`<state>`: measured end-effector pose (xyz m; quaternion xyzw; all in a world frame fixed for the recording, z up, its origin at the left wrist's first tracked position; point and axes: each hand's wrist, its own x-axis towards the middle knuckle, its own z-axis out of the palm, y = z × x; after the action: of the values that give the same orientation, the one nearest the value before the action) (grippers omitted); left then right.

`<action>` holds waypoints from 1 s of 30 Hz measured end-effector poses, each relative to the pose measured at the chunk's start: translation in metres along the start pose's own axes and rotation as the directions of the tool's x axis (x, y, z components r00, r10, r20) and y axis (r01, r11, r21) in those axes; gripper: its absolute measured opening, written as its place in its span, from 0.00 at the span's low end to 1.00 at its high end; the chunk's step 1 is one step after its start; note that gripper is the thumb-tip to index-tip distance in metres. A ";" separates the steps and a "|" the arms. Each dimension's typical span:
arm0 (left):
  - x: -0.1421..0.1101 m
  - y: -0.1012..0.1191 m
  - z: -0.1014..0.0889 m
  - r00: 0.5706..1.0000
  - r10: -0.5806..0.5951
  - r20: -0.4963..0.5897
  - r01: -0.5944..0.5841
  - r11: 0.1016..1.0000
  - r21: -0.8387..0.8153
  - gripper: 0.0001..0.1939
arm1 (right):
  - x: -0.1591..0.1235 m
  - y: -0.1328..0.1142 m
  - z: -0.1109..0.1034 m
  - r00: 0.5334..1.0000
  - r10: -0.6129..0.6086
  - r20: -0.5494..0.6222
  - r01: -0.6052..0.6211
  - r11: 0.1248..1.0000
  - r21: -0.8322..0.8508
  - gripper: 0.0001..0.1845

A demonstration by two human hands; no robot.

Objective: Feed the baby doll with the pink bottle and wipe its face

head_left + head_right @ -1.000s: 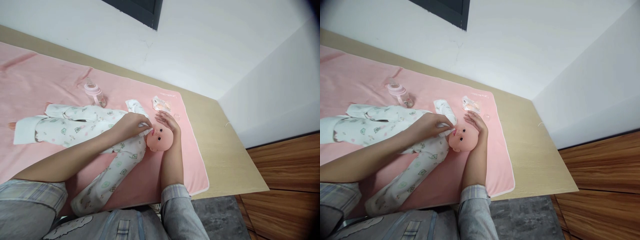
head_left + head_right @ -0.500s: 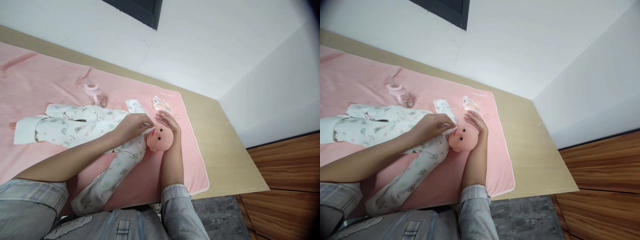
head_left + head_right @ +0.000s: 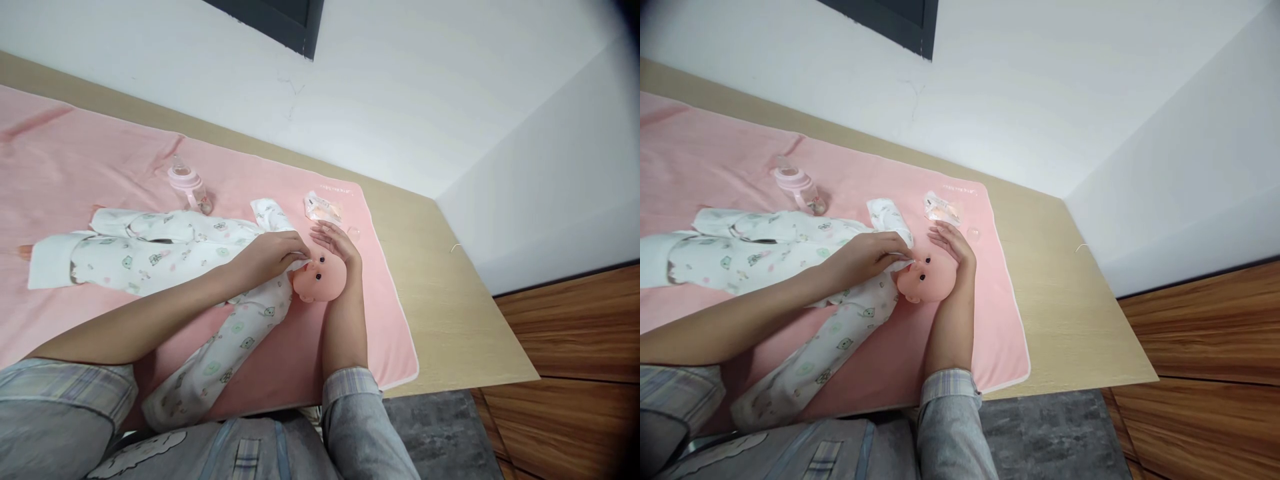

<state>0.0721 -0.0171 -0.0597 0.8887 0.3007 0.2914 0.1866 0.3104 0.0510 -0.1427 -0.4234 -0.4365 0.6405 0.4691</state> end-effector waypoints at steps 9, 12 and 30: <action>-0.003 0.000 -0.001 0.999 0.043 0.009 -0.043 0.999 0.001 0.14 | 0.001 0.002 -0.001 1.000 -0.004 -0.002 0.004 1.000 0.001 0.19; -0.003 0.000 -0.001 0.999 0.039 0.012 -0.039 0.999 0.001 0.14 | 0.000 0.001 0.000 1.000 -0.004 -0.006 0.004 1.000 -0.003 0.18; -0.002 0.008 -0.021 0.982 -0.095 0.164 0.100 0.995 -0.025 0.09 | 0.001 0.000 0.000 1.000 0.007 -0.011 -0.007 1.000 -0.017 0.18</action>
<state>0.0607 -0.0208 -0.0407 0.8905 0.3227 0.2133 0.2395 0.3105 0.0517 -0.1432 -0.4323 -0.4377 0.6360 0.4659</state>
